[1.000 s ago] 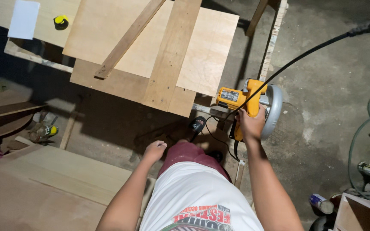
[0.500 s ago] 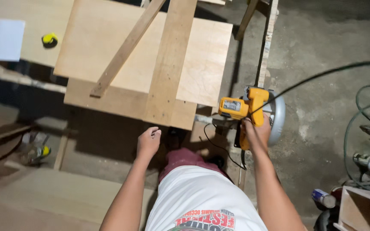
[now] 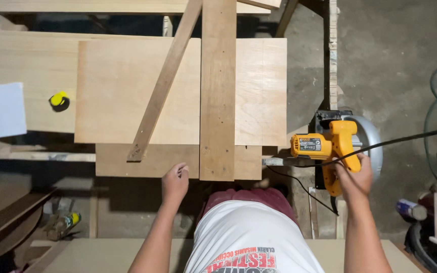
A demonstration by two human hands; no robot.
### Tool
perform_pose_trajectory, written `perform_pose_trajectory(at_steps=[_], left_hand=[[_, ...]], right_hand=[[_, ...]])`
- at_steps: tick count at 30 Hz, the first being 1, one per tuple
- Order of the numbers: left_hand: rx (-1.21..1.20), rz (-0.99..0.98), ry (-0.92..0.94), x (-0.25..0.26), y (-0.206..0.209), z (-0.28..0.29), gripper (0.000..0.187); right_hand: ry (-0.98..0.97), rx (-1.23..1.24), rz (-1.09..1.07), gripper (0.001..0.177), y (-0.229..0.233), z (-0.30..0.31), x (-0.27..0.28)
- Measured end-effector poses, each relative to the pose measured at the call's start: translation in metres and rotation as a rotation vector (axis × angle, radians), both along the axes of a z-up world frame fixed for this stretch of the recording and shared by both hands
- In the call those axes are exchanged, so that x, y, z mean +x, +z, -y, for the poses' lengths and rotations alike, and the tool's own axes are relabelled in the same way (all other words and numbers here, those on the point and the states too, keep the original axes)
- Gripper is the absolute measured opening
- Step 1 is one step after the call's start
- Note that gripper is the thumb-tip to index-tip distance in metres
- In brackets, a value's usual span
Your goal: The person cuts a piece of wood using a circular saw, after measuring the wood with a tape measure.
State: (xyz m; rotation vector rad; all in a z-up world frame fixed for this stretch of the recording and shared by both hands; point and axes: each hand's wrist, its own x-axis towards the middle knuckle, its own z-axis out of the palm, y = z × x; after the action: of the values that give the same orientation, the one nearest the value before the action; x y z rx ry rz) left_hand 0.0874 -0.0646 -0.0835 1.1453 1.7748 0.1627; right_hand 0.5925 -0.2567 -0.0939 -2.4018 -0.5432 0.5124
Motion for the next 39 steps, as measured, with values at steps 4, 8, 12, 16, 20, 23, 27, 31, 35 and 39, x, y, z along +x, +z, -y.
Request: perform_pose_trajectory(at_steps=[4, 8, 12, 16, 20, 23, 27, 31, 35, 39], left_hand=[[0.17, -0.002, -0.042, -0.025, -0.05, -0.012, 0.037], [0.194, 0.042, -0.041, -0.023, -0.051, -0.022, 0.038], [0.273, 0.097, -0.059, -0.024, -0.067, -0.011, 0.036], [0.227, 0.072, -0.132, -0.021, -0.054, 0.011, 0.034], [0.236, 0.012, -0.229, -0.03, -0.036, 0.03, 0.034], [0.252, 0.007, -0.216, -0.041, -0.041, 0.04, 0.033], [0.323, 0.012, -0.171, -0.056, -0.04, 0.043, 0.033], [0.504, -0.038, -0.197, -0.072, -0.044, 0.016, 0.027], [0.378, -0.029, -0.077, -0.066, 0.01, -0.024, 0.033], [0.543, 0.018, -0.095, -0.069, -0.002, -0.094, 0.035]], right_hand=[[0.093, 0.038, -0.183, 0.072, 0.076, -0.043, -0.03], [0.168, 0.146, -0.215, 0.077, 0.083, -0.042, -0.035], [0.115, 0.182, -0.159, 0.068, 0.072, -0.036, -0.035], [0.026, 0.312, -0.163, 0.074, 0.042, -0.013, -0.025], [-0.233, 0.497, -0.177, 0.07, 0.051, 0.02, -0.04], [-0.44, 0.604, -0.238, 0.062, 0.075, 0.041, -0.058], [-0.729, 0.573, -0.187, 0.023, 0.084, 0.077, -0.088], [-0.733, 0.517, -0.136, 0.032, 0.063, 0.116, -0.106], [-0.881, 0.627, -0.225, 0.027, 0.028, 0.157, -0.116], [-0.945, 0.472, -0.247, 0.018, 0.048, 0.146, -0.164]])
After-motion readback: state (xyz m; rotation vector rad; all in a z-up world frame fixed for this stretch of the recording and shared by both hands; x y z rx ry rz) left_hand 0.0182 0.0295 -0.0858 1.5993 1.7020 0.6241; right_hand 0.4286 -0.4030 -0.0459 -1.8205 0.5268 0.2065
